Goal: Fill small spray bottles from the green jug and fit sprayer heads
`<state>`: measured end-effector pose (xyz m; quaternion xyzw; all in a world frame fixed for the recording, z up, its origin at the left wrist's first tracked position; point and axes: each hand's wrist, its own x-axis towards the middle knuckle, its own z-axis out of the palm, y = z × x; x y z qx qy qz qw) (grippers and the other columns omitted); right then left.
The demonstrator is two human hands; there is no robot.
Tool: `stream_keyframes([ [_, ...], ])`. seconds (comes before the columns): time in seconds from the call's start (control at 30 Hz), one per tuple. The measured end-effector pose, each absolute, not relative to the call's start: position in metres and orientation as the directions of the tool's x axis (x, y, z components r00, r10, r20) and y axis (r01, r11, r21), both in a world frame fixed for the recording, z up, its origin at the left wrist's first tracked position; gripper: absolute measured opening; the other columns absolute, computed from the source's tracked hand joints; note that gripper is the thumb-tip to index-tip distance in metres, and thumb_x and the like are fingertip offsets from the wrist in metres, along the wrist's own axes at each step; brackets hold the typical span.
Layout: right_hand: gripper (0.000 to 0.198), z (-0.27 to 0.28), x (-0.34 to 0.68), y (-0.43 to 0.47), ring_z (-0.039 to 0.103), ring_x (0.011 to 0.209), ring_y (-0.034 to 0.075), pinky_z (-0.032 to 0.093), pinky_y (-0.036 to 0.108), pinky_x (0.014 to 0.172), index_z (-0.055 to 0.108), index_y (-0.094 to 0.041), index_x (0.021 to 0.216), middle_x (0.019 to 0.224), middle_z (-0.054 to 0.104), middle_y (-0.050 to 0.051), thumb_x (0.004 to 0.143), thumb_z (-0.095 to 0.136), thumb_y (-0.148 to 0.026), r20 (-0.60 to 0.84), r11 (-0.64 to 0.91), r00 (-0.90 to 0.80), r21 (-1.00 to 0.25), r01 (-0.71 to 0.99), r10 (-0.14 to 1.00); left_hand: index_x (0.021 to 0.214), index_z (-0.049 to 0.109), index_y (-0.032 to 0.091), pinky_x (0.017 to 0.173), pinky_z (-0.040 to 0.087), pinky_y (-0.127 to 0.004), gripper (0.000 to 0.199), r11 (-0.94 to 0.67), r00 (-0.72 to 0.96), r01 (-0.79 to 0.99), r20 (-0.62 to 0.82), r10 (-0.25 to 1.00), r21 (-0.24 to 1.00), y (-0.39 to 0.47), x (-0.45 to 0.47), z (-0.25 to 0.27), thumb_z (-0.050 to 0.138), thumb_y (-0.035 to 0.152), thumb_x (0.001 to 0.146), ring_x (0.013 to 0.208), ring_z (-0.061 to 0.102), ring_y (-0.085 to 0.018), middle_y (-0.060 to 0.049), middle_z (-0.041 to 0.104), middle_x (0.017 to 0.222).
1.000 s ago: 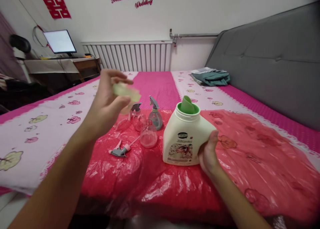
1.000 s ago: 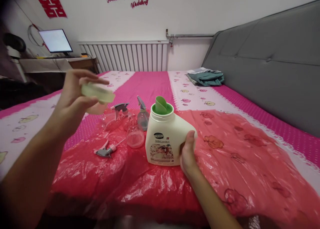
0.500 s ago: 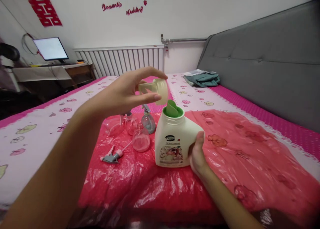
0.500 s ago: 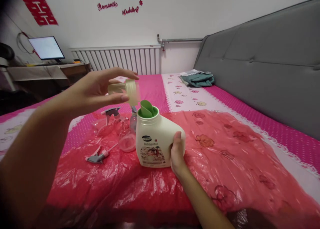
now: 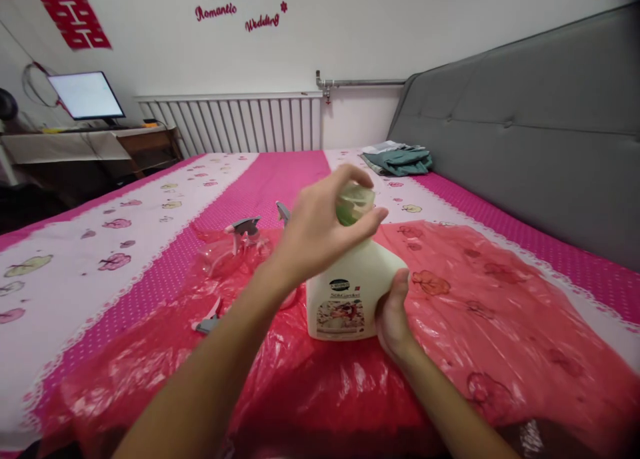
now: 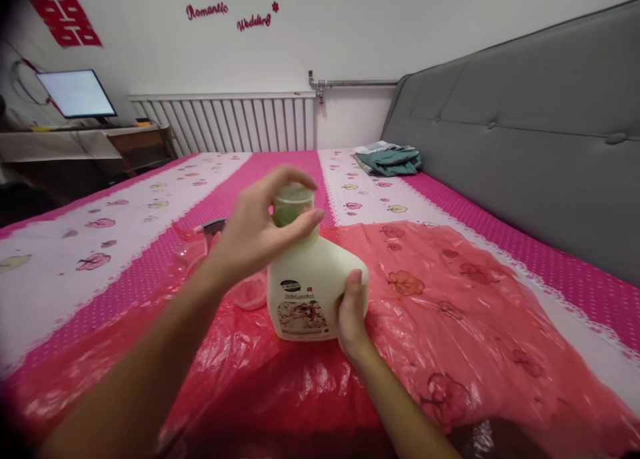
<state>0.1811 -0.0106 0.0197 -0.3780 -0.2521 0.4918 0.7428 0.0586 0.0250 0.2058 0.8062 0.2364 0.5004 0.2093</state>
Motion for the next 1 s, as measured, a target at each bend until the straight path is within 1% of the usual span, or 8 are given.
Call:
stream_keyframes([
  [0.07, 0.095, 0.02, 0.179, -0.01, 0.074, 0.128, 0.031, 0.06, 0.045, 0.109, 0.074, -0.019, 0.128, 0.114, 0.084, 0.012, 0.079, 0.056, -0.098, 0.012, 0.241, 0.391, -0.805, -0.542, 0.92, 0.101, 0.067, 0.027, 0.071, 0.051, -0.032, 0.025, -0.76, 0.22, 0.045, 0.736, 0.64, 0.648, 0.024, 0.069, 0.184, 0.084, 0.035, 0.085, 0.075, 0.065, -0.018, 0.001, 0.072, 0.087],
  [0.17, 0.1, 0.018, 0.178, -0.009, 0.073, 0.129, 0.033, 0.06, 0.046, 0.11, 0.075, -0.019, 0.128, 0.112, 0.085, 0.013, 0.076, 0.054, -0.102, 0.024, 0.262, 0.404, -0.796, -0.546, 0.914, 0.107, 0.064, 0.028, 0.073, 0.053, -0.032, 0.03, -0.714, 0.148, -0.025, 0.709, 0.69, 0.7, 0.021, 0.074, 0.166, 0.084, 0.035, 0.086, 0.076, 0.065, -0.017, 0.002, 0.07, 0.09],
  [0.37, 0.11, 0.008, 0.18, -0.01, 0.077, 0.122, 0.032, 0.061, 0.046, 0.107, 0.073, -0.019, 0.133, 0.11, 0.085, 0.012, 0.072, 0.049, -0.107, 0.023, 0.225, 0.378, -0.837, -0.499, 0.925, 0.113, 0.067, 0.028, 0.078, 0.059, -0.035, 0.041, -0.652, 0.155, -0.147, 0.669, 0.727, 0.744, 0.018, 0.062, 0.162, 0.089, 0.044, 0.083, 0.087, 0.073, -0.022, -0.002, 0.074, 0.096],
  [0.47, 0.113, 0.004, 0.182, -0.009, 0.077, 0.12, 0.033, 0.062, 0.047, 0.105, 0.072, -0.019, 0.135, 0.109, 0.085, 0.013, 0.072, 0.045, -0.109, 0.035, 0.242, 0.394, -0.837, -0.49, 0.918, 0.104, 0.068, 0.026, 0.078, 0.061, -0.035, 0.042, -0.616, 0.18, -0.183, 0.642, 0.745, 0.766, 0.016, 0.06, 0.161, 0.093, 0.046, 0.078, 0.087, 0.075, -0.022, -0.002, 0.077, 0.093],
  [0.57, 0.114, 0.0, 0.183, -0.009, 0.076, 0.124, 0.034, 0.063, 0.047, 0.104, 0.072, -0.02, 0.134, 0.111, 0.085, 0.013, 0.072, 0.041, -0.11, 0.048, 0.265, 0.41, -0.83, -0.491, 0.911, 0.098, 0.07, 0.023, 0.079, 0.063, -0.037, 0.04, -0.602, 0.217, -0.177, 0.627, 0.748, 0.779, 0.011, 0.06, 0.16, 0.093, 0.05, 0.078, 0.089, 0.076, -0.024, -0.004, 0.078, 0.094],
  [0.73, 0.114, -0.004, 0.183, -0.011, 0.073, 0.13, 0.035, 0.064, 0.047, 0.102, 0.075, -0.022, 0.13, 0.109, 0.085, 0.012, 0.068, 0.041, -0.111, 0.057, 0.28, 0.429, -0.832, -0.479, 0.901, 0.098, 0.073, 0.023, 0.08, 0.064, -0.039, 0.041, -0.591, 0.197, -0.156, 0.612, 0.766, 0.791, -0.002, 0.057, 0.156, 0.091, 0.056, 0.08, 0.087, 0.075, -0.025, -0.006, 0.079, 0.095],
  [0.87, 0.111, -0.005, 0.183, -0.013, 0.074, 0.127, 0.036, 0.065, 0.047, 0.098, 0.077, -0.022, 0.126, 0.103, 0.085, 0.012, 0.066, 0.045, -0.111, 0.064, 0.285, 0.439, -0.841, -0.459, 0.896, 0.098, 0.072, 0.023, 0.078, 0.063, -0.038, 0.044, -0.579, 0.198, -0.176, 0.605, 0.771, 0.796, -0.006, 0.057, 0.154, 0.091, 0.058, 0.08, 0.084, 0.075, -0.024, -0.005, 0.077, 0.093],
  [1.0, 0.113, -0.005, 0.183, -0.013, 0.076, 0.122, 0.036, 0.066, 0.047, 0.095, 0.075, -0.024, 0.13, 0.104, 0.085, 0.012, 0.066, 0.044, -0.111, 0.068, 0.291, 0.45, -0.846, -0.447, 0.891, 0.1, 0.071, 0.022, 0.079, 0.063, -0.04, 0.048, -0.563, 0.21, -0.178, 0.59, 0.779, 0.807, -0.004, 0.058, 0.154, 0.09, 0.061, 0.079, 0.088, 0.077, -0.026, -0.006, 0.078, 0.095],
])
